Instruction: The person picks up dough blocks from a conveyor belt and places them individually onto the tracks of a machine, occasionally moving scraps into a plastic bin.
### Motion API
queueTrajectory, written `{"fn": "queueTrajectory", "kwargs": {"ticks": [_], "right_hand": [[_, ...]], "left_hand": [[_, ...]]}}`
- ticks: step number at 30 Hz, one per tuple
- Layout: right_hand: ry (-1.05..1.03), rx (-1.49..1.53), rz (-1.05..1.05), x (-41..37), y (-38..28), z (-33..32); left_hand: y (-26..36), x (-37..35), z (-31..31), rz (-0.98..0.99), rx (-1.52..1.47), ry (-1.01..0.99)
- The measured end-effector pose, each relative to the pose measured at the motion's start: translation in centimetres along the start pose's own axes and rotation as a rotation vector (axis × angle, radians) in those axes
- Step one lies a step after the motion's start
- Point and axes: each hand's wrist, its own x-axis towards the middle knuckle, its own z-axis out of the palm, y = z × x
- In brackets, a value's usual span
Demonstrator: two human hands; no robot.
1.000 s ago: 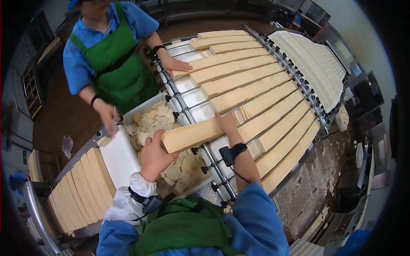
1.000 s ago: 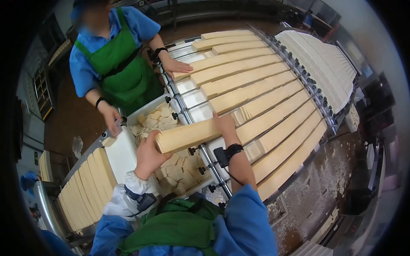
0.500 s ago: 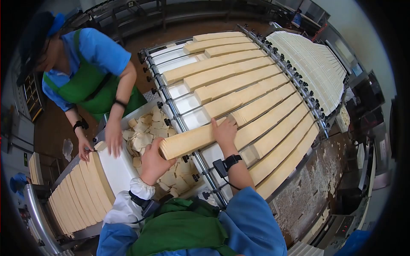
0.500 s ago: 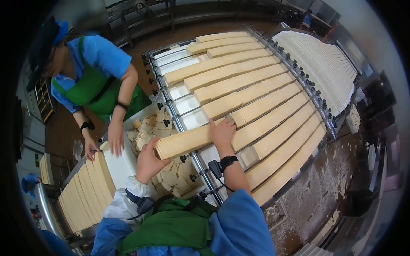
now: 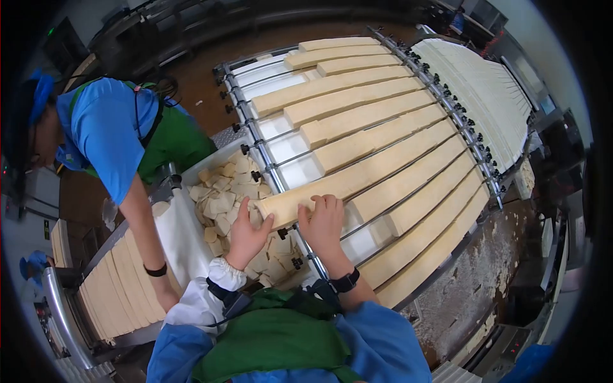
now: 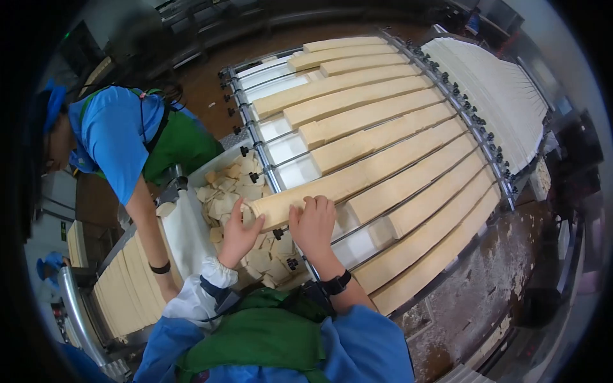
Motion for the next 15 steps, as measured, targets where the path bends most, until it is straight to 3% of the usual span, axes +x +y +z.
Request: {"fn": "queueTrajectory", "kwargs": {"ticks": [2, 3, 6, 9, 15], "right_hand": [[-0.042, 0.037, 0.013, -1.0, -1.1, 0.8], [-0.037, 0.047, 0.023, -1.2, -1.4, 1.2], [-0.037, 0.086, 0.037, -1.2, -1.6, 1.7], [-0.087, 0.162, 0.051, -1.4, -1.7, 2.4], [-0.18, 0.164, -0.048, -0.6, -3.7, 2.6]], "left_hand": [[-1.1, 0.1, -0.1, -0.061, -0.056, -0.011], [0.7, 0.0, -1.1, -0.157, 0.063, -0.049], [-3.0, -0.2, -0.2, -0.171, -0.397, -0.077], [-4.9, -0.8, -0.2, -0.358, -0.708, -0.145], [-5.1, -0.9, -0.2, -0.356, -0.676, -0.203]]}}
